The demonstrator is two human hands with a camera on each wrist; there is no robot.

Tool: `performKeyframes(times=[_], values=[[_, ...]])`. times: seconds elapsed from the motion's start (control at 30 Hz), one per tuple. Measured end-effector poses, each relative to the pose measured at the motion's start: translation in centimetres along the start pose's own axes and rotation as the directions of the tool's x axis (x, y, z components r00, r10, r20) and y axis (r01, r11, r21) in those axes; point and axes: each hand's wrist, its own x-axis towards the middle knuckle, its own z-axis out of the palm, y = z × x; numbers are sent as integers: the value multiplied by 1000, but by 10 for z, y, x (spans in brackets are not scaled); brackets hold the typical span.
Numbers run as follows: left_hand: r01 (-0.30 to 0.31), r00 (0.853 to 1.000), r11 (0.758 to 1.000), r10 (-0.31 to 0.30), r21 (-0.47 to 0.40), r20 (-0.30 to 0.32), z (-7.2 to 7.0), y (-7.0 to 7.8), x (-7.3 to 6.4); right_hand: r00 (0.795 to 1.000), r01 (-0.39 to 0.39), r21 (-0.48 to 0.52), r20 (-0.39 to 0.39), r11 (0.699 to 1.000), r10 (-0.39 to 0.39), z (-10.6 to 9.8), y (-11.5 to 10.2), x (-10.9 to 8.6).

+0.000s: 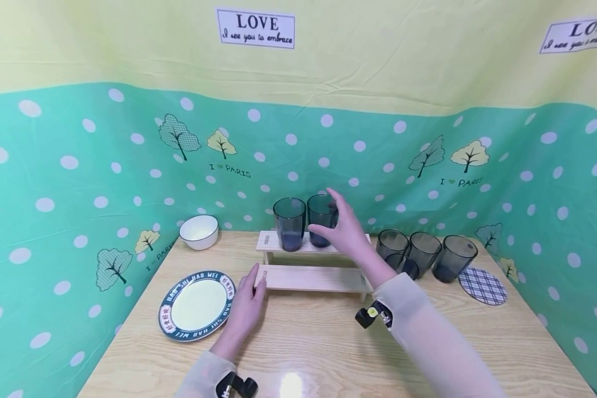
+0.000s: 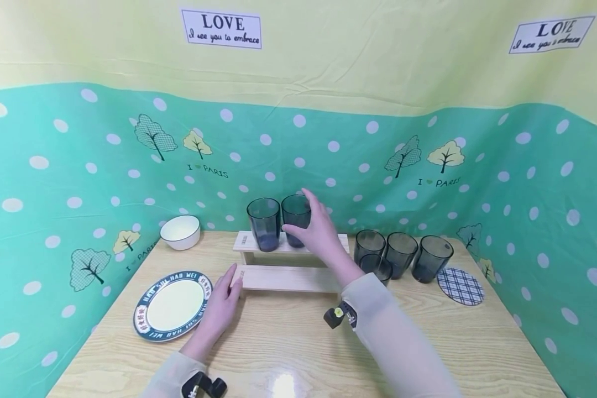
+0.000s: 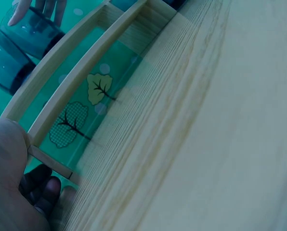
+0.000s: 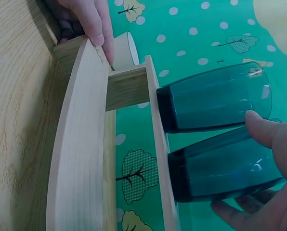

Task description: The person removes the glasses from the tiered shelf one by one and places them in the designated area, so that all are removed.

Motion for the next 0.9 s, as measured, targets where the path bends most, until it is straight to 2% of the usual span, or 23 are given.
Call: performKeyframes(times=[0.57, 0.9], values=[[0, 1000, 1000, 0, 1, -4, 1, -1, 0, 1000, -27, -15, -3, 1000, 27, 2, -1, -1], [-2, 1000, 1000, 2, 1, 1, 1, -2, 1, 998, -31, -22, -47, 999, 30, 4, -1, -3]])
